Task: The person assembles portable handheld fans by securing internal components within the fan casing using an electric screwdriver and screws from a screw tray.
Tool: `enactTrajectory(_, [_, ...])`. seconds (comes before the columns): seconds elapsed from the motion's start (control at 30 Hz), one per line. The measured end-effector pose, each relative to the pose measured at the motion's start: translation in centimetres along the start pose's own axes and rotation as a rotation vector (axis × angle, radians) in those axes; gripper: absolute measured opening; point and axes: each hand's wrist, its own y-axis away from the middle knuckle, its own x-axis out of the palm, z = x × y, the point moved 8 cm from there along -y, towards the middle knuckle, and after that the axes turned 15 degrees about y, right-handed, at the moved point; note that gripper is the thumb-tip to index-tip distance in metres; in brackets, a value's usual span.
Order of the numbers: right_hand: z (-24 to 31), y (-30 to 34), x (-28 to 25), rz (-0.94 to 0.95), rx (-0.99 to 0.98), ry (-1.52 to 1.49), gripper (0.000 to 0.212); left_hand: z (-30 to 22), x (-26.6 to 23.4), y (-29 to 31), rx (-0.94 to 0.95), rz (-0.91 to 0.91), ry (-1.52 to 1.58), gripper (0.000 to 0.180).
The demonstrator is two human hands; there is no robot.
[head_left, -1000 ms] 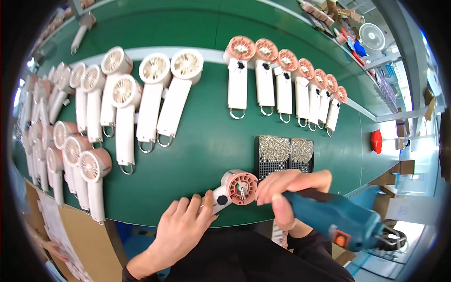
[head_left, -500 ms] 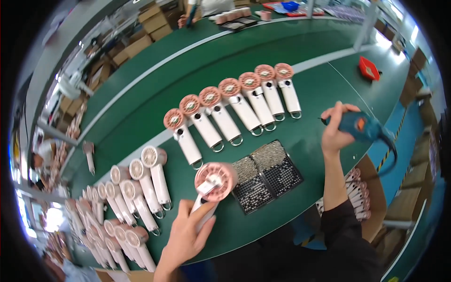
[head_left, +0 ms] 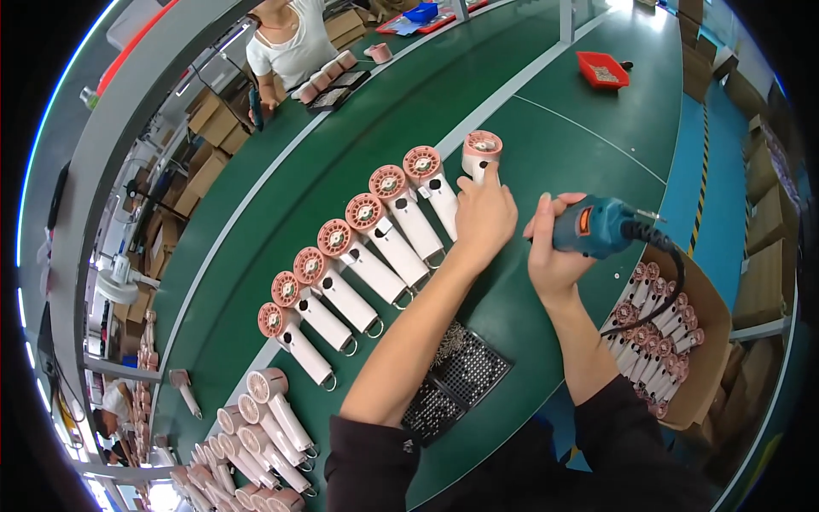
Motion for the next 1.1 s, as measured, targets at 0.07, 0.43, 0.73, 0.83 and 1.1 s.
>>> enactTrajectory(0.07, [-0.7,0.0,-0.1,0.018,0.031,-0.006,0.021,-0.2,1.2,-0.8,0.009,0.025,-0.084,0.05])
enactTrajectory(0.43, [1.3,-0.2,0.9,0.13,-0.134,0.096,0.022,-0.2,0.2,0.3,0.576,0.064,-0.373,0.062])
enactTrajectory(0.73, [0.7,0.4,0.7,0.093,-0.017,0.064,0.013,1.8,-0.8,-1.0,0.521,0.048,-0.404,0.063])
enactTrajectory(0.83, [1.3,0.9,1.6,0.151,0.027,0.047,0.019,1.6,-2.1,0.2,0.518,0.012,-0.328,0.062])
enactTrajectory(1.1, [1.1,1.3,0.6,0.235,0.231,0.013,0.021,-1.4,-14.6,14.2,0.503,-0.183,-0.267,0.046])
